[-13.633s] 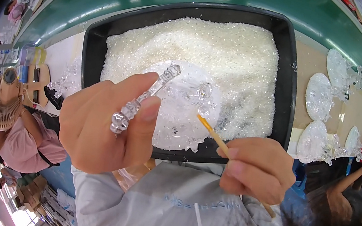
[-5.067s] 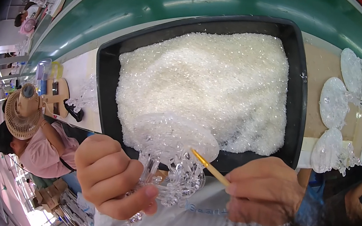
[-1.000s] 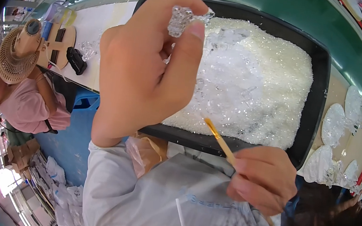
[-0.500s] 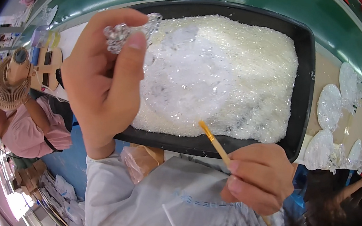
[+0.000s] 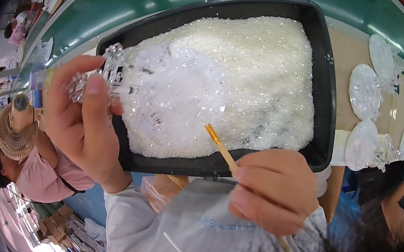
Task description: Applying adhesive to a decorative light fixture part using a brush and then coating it with clear crystals.
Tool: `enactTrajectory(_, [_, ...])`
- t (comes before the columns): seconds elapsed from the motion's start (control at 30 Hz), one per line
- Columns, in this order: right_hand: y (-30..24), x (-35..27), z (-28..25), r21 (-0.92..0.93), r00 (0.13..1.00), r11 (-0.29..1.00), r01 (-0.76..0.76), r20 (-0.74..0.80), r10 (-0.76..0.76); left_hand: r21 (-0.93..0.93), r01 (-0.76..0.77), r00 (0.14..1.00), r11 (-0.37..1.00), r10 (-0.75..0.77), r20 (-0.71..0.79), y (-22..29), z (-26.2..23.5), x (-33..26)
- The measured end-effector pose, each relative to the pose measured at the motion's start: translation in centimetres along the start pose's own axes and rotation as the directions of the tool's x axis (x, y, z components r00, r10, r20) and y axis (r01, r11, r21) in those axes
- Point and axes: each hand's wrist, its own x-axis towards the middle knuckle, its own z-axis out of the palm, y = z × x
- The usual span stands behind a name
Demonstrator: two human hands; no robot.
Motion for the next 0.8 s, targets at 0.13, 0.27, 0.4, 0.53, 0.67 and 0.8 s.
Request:
enactTrajectory(0.13, [-0.2, 0.3, -0.2, -0.001, 0.999, 1.0, 0.027, 0.022, -0.027, 0.012, -0.075, 0.992, 0.997, 0.076, -0.102, 0.7, -0.1, -0.3])
enactTrajectory(0.27, [0.2, 0.5, -1.0, 0.013, 0.996, 1.0, 0.025, 0.08, -0.026, 0.035, -0.058, 0.989, 0.998, 0.062, -0.133, 0.1, 0.6, -0.6])
enactTrajectory(0.4, [-0.6, 0.3, -0.9, -0.023, 1.0, 1.0, 0.006, -0.006, -0.006, 0.109, -0.094, 0.975, 0.99, 0.114, -0.193, 0.6, 0.2, -0.9])
enactTrajectory(0.53, [-0.6, 0.4, -1.3, 0.011, 0.996, 0.998, -0.058, 0.063, 0.057, 0.095, -0.153, 0.96, 0.984, 0.171, -0.223, 0.0, -0.4, -1.5])
enactTrajectory(0.67, [-0.6, 0.8, -1.9, 0.054, 0.991, 0.993, -0.109, 0.082, 0.104, 0.081, -0.225, 0.934, 0.971, 0.238, -0.266, -0.3, 0.3, -1.7])
enactTrajectory(0.8, [0.0, 1.4, -1.3, 0.042, 0.998, 0.999, -0.013, 0.062, 0.01, 0.089, -0.27, 0.91, 0.959, 0.285, -0.303, -0.5, 0.1, -2.1])
